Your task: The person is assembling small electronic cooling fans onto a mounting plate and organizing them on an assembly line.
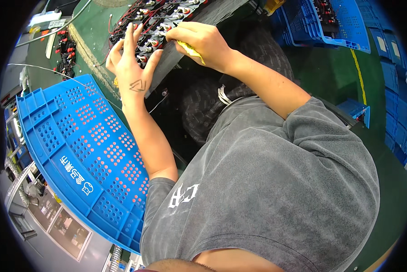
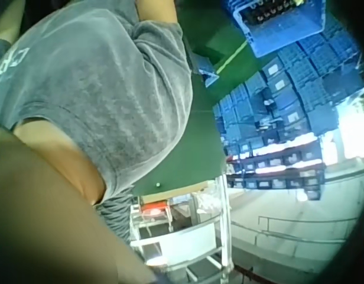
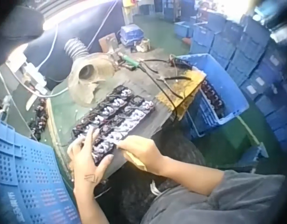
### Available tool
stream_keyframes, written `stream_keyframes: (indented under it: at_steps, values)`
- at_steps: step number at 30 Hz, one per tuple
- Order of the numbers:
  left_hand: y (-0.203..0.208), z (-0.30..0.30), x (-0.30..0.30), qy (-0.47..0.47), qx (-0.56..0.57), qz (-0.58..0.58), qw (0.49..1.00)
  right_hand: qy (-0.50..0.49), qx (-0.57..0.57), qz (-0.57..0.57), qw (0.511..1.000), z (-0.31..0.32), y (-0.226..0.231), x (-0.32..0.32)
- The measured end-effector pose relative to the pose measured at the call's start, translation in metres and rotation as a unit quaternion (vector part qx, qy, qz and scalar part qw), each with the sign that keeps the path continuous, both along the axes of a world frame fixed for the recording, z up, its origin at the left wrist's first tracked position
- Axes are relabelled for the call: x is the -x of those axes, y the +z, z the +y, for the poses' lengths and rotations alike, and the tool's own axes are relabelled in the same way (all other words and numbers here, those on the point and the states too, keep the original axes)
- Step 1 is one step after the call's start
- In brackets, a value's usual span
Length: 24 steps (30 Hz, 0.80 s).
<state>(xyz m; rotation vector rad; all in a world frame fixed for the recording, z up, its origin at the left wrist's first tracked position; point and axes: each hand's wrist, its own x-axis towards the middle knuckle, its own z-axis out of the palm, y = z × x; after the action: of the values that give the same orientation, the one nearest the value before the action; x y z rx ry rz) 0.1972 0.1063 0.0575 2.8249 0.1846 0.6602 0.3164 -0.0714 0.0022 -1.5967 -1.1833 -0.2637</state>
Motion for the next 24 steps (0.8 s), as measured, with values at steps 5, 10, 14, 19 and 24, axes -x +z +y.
stream_keyframes:
  at_steps: [5, 10, 14, 19, 24]
  values:
    - [-0.003, -0.001, -0.009, -0.022, -0.005, 0.059, 0.998, -0.002, -0.026, -0.001, 1.0, 0.006, -0.009, -0.003]
    - [-0.007, -0.007, -0.012, -0.024, 0.0, 0.072, 0.997, -0.012, -0.018, 0.004, 1.0, 0.004, -0.012, -0.005]
    - [-0.007, -0.006, -0.01, -0.019, 0.004, 0.068, 0.998, 0.005, -0.011, 0.019, 1.0, 0.005, -0.01, 0.0]
    - [-0.006, -0.007, -0.012, -0.021, -0.004, 0.069, 0.997, 0.007, -0.037, 0.004, 0.999, 0.007, -0.012, 0.0]
    - [-0.004, -0.009, -0.013, -0.009, -0.002, 0.073, 0.997, 0.005, -0.034, 0.008, 0.999, 0.007, -0.011, 0.0]
